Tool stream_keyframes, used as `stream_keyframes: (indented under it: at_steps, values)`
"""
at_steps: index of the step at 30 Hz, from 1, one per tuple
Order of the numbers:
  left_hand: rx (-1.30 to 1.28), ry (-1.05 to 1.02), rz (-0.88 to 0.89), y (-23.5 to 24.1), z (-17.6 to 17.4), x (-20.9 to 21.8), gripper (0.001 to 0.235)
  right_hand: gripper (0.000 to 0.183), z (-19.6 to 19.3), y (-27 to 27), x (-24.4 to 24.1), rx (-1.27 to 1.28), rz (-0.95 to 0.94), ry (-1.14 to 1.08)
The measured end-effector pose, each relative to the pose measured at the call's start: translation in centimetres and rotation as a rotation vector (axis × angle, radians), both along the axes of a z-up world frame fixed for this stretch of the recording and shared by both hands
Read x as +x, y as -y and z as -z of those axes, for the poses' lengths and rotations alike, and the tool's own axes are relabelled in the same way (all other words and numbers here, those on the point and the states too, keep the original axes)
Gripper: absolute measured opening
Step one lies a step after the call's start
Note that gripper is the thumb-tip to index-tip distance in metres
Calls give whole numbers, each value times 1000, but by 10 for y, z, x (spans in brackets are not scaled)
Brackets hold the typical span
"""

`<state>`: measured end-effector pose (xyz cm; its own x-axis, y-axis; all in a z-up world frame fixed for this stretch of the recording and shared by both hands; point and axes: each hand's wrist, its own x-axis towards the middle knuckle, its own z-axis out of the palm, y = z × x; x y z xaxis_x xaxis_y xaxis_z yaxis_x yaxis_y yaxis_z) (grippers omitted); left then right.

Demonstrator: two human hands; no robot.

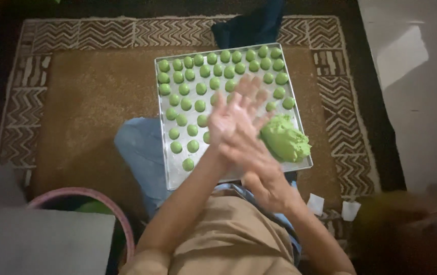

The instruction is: Rolling small pieces of green dough into balls and placing them on a tray.

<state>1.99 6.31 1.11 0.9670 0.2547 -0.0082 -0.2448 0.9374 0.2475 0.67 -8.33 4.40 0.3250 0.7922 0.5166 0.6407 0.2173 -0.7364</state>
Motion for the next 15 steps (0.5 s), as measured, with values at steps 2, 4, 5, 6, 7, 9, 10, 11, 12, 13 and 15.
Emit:
stream_keyframes:
  at_steps: [2,4,5,6,7,9,10,11,12,13,15]
  values:
    - [-19,64,144,10,20,3,85,71,11,-11,11,-6,36,111]
    - [-48,114,294,19,-4,-15,91,79,10,-10,16,-21,77,208]
    - [-189,22,193,16,-43,-27,85,81,2,-8,21,-59,190,321]
    - [-329,-70,89,15,-81,-39,80,84,-7,-7,27,-97,304,433]
    - [-329,-69,85,6,-66,-30,80,84,-6,-5,20,-97,300,433]
    - [34,-28,-51,-10,-33,-16,85,82,-4,0,4,-31,86,291]
    - [30,-35,-55,2,-53,-26,85,82,2,1,5,-35,81,285]
    - [16,-92,26,10,-74,-33,93,80,7,-1,8,-33,65,297]
    - [2,-150,107,19,-96,-40,105,77,11,-4,12,-32,49,308]
    - [1,-152,105,16,-74,-38,105,77,6,-3,13,-33,46,306]
    - [29,-25,42,9,-31,-29,91,75,-4,-5,19,-19,312,482]
